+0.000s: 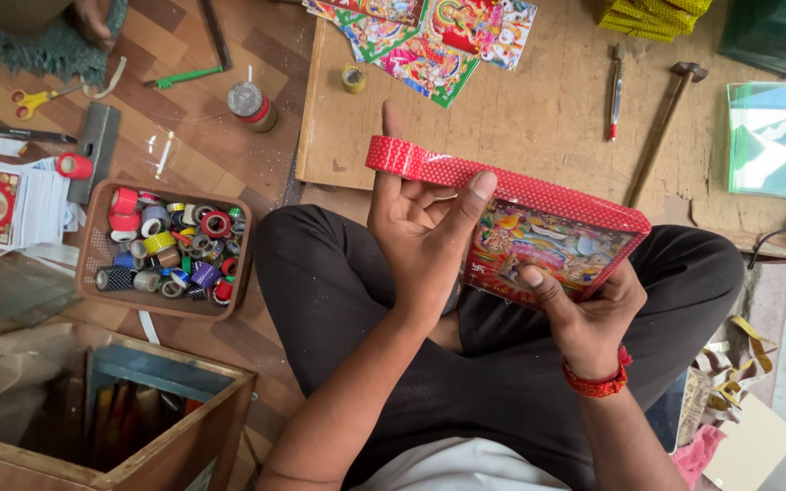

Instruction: The person sits on the floor and wraps red patterned tape around the edges of small devotional picture cards, pressing the tape down along each side. They set finished cards aside, pick up a new card, and continue taping the edges one card at a time.

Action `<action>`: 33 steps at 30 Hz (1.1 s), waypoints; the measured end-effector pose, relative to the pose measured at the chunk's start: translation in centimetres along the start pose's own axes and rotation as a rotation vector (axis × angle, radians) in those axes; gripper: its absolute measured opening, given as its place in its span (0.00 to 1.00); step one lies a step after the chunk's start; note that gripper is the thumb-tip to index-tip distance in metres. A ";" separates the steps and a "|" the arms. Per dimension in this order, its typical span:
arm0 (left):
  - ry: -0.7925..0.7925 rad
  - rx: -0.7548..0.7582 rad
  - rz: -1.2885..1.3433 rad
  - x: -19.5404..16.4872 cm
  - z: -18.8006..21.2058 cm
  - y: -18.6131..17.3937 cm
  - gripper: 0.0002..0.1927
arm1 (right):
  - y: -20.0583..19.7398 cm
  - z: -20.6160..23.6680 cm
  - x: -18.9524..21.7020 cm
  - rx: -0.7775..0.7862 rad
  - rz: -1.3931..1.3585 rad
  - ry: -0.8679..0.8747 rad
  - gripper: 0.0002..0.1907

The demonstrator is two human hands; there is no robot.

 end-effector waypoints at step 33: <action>-0.031 0.338 -0.281 5.1 3.6 -9.6 0.48 | 4.2 -1.0 -9.3 0.786 -0.062 0.653 0.22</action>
Point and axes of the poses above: each hand's wrist, its own z-axis away from the middle knuckle, its own y-axis out of the palm, x = y × z, the point moved 8 cm from there along -z, towards the middle knuckle, and after that the axes turned 11 degrees about y, right-handed, at the moved point
